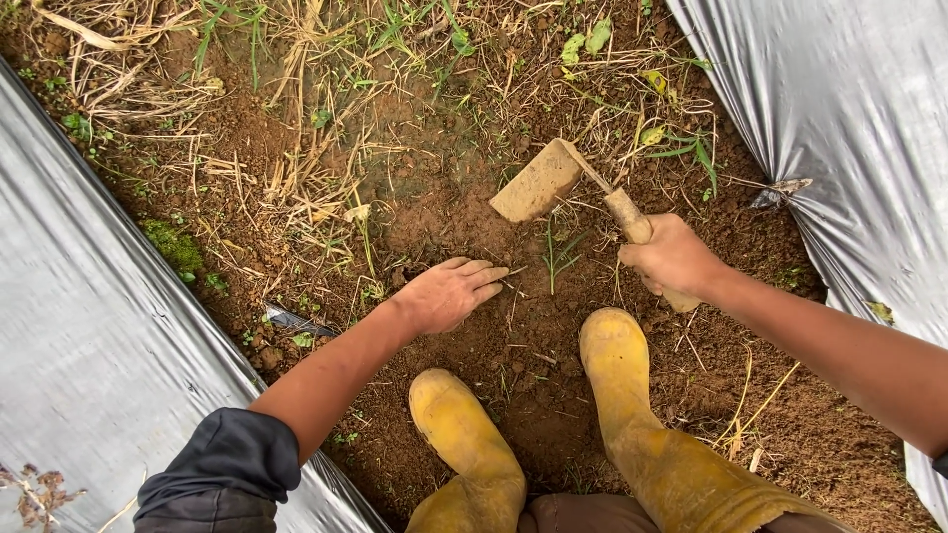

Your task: The person uses a hand hoe to loosen soil and remove weeds along a narrow strip between two plastic-covered garden beds. They repeatedly strike the ground and pull away uprooted weeds by hand.

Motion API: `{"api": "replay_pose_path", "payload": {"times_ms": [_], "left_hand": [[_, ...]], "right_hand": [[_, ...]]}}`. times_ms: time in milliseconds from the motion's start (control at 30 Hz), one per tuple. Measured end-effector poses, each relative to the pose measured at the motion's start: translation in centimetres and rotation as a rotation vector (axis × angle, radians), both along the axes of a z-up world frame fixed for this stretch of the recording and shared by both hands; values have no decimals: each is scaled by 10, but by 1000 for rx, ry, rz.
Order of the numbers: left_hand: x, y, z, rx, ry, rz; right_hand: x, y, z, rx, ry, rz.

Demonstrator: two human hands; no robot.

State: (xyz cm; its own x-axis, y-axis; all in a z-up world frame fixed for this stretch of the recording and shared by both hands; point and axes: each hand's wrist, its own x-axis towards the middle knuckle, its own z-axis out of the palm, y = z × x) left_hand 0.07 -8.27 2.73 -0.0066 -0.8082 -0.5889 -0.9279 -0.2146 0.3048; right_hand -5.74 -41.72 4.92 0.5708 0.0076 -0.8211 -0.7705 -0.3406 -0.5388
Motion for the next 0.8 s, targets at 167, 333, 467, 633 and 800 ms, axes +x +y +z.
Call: {"api": "replay_pose_path", "payload": {"times_ms": [167,333,467,633,800], "left_hand": [[0,3,-2,23,14,13],[2,1,-3,3,9,15],[3,1,-4,-14,13,11],[0,5,-11,-58,-21,24],[3,2,-8,-45,0,20]], "right_hand": [[34,-1,15,47,-122,-91],[34,-3,14,52,-275,-227],[11,-14,17,-49,-28,5],[29,-13,23,-63,-44,37],[39,-11,22,8,-220,-169]]}}
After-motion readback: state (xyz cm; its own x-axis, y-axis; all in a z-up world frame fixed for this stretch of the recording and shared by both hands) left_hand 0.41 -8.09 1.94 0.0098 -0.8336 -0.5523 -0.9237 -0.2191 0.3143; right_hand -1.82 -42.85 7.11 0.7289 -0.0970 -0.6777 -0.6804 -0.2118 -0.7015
